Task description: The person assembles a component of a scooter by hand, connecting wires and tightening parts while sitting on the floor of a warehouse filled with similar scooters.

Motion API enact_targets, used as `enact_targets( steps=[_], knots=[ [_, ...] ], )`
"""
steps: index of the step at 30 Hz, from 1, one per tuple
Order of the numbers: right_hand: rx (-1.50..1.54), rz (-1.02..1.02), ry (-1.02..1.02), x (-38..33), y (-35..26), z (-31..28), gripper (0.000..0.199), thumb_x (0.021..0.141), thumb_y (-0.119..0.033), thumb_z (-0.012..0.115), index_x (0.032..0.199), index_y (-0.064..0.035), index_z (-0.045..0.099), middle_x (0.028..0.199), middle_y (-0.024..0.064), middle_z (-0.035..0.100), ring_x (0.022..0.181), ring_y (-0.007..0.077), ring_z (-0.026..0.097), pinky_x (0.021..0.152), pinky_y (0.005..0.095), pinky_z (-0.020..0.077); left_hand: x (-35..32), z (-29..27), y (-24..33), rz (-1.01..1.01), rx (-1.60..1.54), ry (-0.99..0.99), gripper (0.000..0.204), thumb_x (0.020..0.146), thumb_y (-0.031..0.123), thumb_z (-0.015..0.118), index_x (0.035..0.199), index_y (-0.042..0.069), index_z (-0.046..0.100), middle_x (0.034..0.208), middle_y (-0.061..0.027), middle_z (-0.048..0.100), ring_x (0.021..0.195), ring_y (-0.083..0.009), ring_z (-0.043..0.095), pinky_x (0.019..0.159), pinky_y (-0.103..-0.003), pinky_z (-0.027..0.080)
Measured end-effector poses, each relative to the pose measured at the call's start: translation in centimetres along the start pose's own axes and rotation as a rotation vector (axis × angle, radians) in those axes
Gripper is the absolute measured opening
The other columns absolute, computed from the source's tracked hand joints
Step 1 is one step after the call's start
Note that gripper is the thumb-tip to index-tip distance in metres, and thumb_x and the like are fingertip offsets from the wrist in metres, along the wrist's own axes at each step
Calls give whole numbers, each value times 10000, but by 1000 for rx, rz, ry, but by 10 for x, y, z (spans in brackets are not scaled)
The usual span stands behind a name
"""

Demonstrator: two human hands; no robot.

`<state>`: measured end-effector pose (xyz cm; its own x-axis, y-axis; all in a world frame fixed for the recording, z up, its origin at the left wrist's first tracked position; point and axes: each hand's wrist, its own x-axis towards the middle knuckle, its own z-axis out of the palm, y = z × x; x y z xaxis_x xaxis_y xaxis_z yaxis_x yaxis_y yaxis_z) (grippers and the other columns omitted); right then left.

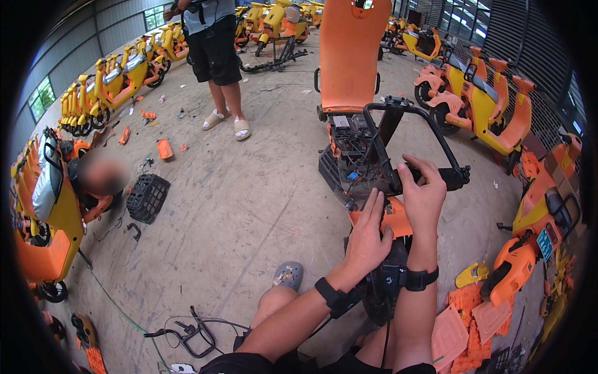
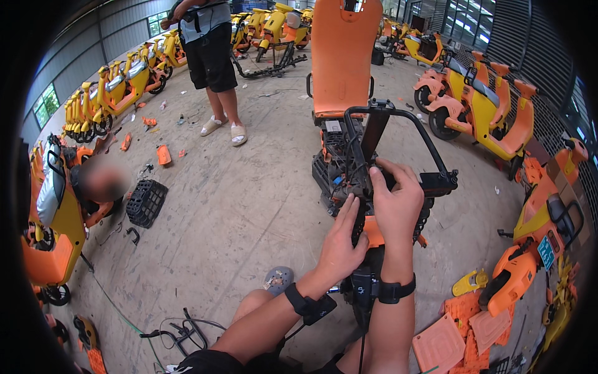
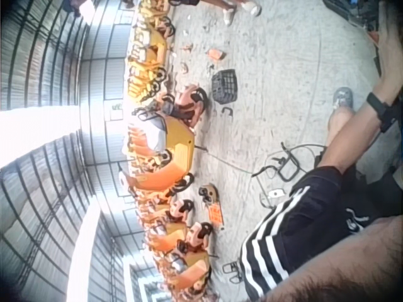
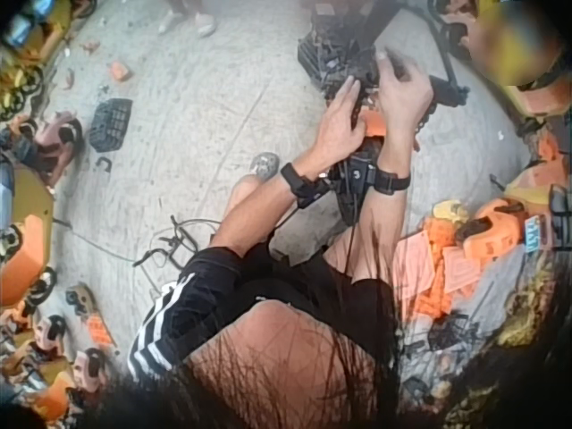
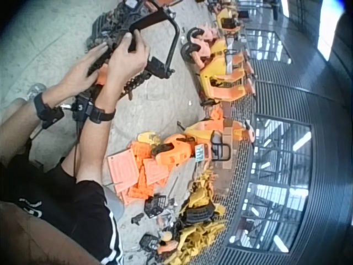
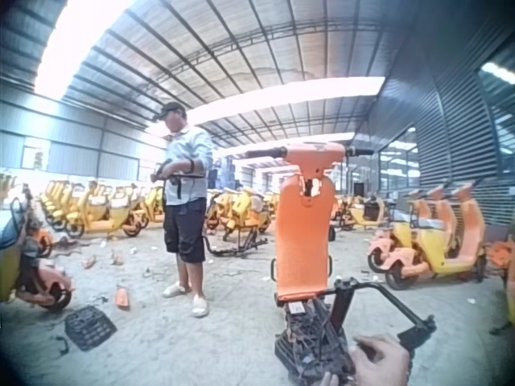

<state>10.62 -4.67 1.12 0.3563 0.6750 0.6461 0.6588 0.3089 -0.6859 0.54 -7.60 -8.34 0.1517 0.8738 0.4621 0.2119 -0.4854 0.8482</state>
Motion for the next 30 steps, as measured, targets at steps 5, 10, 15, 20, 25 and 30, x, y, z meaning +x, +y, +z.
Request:
enact_targets(
  steps=[5, 10, 15, 20, 25, 30],
  knots=[
    [28, -1, 5, 1, 4, 1, 196, 866, -95, 696, 1027, 8, 740, 907, 74, 703, 606, 110, 500, 571, 254, 396, 0, 0, 1, -10, -4, -4, 712, 839, 39, 624, 1494, -14, 349, 1572, -231, 312, 1395, -421, 398, 1100, -430, 413],
    [42, -7, 7, 1, 10, 1, 177, 873, -71, 661, 1006, 14, 739, 904, 77, 703, 611, 102, 495, 579, 247, 396, 0, 0, 0, -7, 21, 0, 708, 837, 36, 621, 1489, -20, 351, 1576, -223, 310, 1396, -426, 391, 1101, -432, 410],
    [45, -37, 1, 0, 8, 2, 183, 864, -78, 685, 1013, 8, 747, 932, 65, 699, 625, 95, 500, 583, 237, 394, 0, -1, 0, -1, -9, -2, 726, 833, 28, 619, 1499, -19, 333, 1579, -221, 306, 1395, -427, 390, 1103, -428, 407],
    [77, 74, -4, 2, 8, -1, 229, 872, -122, 731, 1061, 6, 743, 920, 54, 679, 652, 85, 477, 591, 234, 384, -1, 2, -1, 17, -1, 9, 730, 830, 25, 618, 1500, -20, 330, 1576, -232, 303, 1385, -430, 399, 1096, -431, 411],
    [30, 59, -38, 2, 13, 0, 259, 881, -111, 723, 1114, 1, 730, 884, 51, 694, 637, 85, 467, 602, 237, 392, -1, 2, -3, 27, -2, 21, 727, 831, 24, 616, 1498, -22, 331, 1572, -242, 303, 1377, -436, 405, 1091, -434, 414],
    [171, 89, 28, 1, 16, 7, 225, 896, -119, 703, 1070, 20, 738, 873, 40, 723, 617, 55, 476, 578, 229, 396, 0, 1, -1, 3, -25, -5, 730, 825, 21, 617, 1496, -25, 332, 1572, -246, 302, 1379, -438, 401, 1091, -436, 413]
  ],
)
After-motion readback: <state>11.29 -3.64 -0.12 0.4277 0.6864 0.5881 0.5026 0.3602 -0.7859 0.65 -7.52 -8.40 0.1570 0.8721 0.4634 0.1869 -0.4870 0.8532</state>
